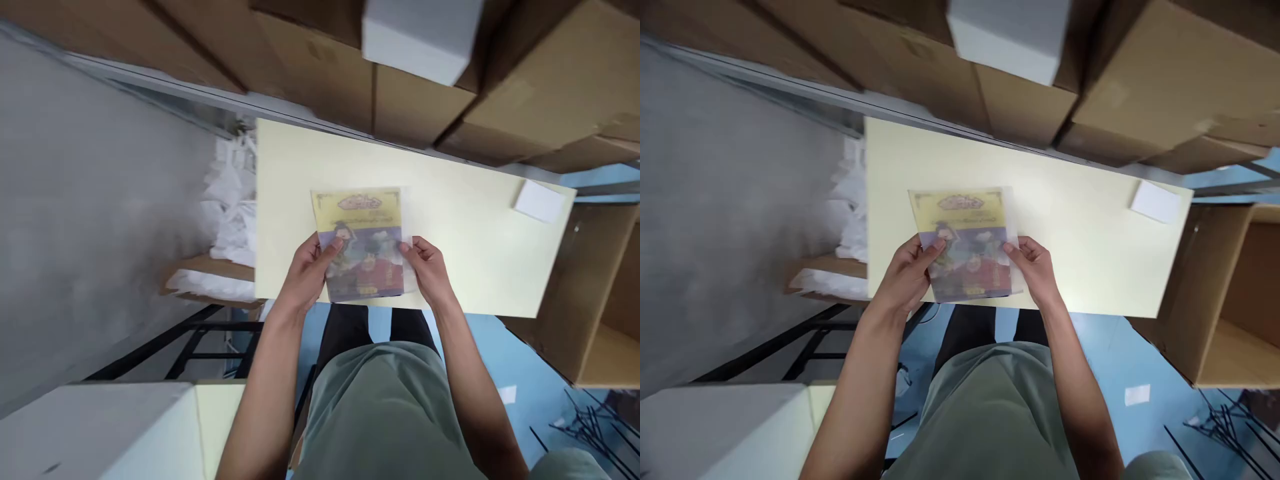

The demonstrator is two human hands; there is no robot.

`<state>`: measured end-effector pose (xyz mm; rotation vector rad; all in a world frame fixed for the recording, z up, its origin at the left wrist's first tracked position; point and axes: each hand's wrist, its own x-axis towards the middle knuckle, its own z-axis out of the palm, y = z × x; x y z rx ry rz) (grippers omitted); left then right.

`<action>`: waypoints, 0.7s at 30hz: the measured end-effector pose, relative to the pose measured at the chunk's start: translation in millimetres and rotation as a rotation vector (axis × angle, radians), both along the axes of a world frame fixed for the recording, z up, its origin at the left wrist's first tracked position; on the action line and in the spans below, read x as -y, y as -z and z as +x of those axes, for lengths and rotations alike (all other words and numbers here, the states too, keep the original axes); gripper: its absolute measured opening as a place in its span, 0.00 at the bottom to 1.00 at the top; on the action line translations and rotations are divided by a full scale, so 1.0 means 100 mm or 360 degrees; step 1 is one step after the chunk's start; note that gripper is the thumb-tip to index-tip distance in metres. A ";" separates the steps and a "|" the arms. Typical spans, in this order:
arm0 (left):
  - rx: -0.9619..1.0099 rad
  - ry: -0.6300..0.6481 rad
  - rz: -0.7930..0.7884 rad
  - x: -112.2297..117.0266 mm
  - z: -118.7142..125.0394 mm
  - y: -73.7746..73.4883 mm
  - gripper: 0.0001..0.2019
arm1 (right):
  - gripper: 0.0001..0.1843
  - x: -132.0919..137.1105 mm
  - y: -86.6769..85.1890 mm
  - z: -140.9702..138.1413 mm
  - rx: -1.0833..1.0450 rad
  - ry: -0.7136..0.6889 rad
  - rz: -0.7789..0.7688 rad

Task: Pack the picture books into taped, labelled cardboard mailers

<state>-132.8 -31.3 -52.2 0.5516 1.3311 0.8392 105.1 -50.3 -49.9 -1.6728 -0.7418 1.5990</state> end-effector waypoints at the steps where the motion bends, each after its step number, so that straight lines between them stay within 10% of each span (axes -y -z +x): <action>1: -0.0065 -0.0019 0.0018 -0.04 -0.20 0.01 0.28 | 0.30 -0.04 0.05 -0.21 0.0028 0.0044 -0.0018; 10: -0.0964 0.0196 0.0118 -0.69 -1.16 0.43 0.14 | 0.22 -0.51 0.38 -1.44 0.0476 0.0243 0.0110; 21: -0.1273 0.0196 0.0437 -0.59 -1.26 0.82 0.19 | 0.21 -0.67 0.63 -1.61 0.0913 0.0153 0.0086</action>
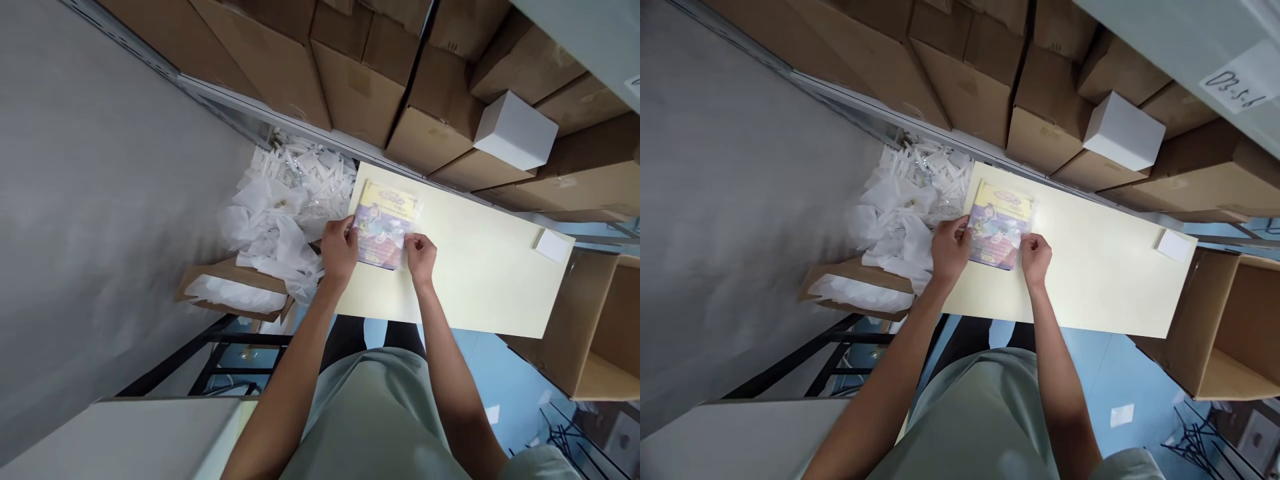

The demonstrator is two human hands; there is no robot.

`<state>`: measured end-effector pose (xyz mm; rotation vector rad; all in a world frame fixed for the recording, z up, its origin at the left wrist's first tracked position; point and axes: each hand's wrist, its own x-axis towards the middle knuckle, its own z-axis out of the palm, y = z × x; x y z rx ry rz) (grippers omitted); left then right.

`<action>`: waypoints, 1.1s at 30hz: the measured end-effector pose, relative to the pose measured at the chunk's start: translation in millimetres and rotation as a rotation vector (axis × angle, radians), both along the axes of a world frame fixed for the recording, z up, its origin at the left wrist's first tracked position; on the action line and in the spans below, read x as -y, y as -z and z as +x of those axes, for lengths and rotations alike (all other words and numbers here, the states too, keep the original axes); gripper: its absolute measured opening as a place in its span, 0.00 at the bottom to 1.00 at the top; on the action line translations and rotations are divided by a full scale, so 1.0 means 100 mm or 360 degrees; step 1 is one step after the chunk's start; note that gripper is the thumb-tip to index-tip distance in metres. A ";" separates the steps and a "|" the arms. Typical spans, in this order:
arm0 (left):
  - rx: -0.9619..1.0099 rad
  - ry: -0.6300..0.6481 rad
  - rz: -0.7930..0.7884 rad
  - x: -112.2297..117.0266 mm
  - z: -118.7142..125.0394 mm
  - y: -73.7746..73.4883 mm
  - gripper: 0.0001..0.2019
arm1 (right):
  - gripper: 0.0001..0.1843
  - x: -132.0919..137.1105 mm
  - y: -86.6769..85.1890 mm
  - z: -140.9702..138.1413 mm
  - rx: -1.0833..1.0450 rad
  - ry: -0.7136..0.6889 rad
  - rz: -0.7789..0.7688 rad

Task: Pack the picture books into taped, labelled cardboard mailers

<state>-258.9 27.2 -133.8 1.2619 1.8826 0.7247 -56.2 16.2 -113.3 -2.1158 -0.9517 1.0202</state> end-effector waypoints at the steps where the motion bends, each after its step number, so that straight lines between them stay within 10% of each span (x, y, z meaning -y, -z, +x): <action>1: 0.0032 -0.0004 -0.0009 0.03 0.00 -0.01 0.19 | 0.21 -0.01 0.00 0.01 0.0020 -0.0018 -0.0018; 8: 0.0184 -0.0022 0.0032 0.37 -0.02 -0.42 0.19 | 0.20 -0.14 -0.24 0.02 0.0166 -0.0052 -0.0072; 16: 0.0341 -0.0509 0.0256 1.38 -0.12 -1.64 0.14 | 0.29 0.21 -1.41 0.00 0.0052 -0.0502 0.0349; 24: 0.0194 -0.1524 0.0510 3.37 0.06 -2.52 0.13 | 0.26 1.16 -2.12 -0.29 -0.0332 -0.1421 0.0311; 33: 0.0085 -0.2618 0.0471 5.71 0.62 -2.59 0.23 | 0.26 2.47 -2.48 -1.08 -0.0648 -0.2359 0.0216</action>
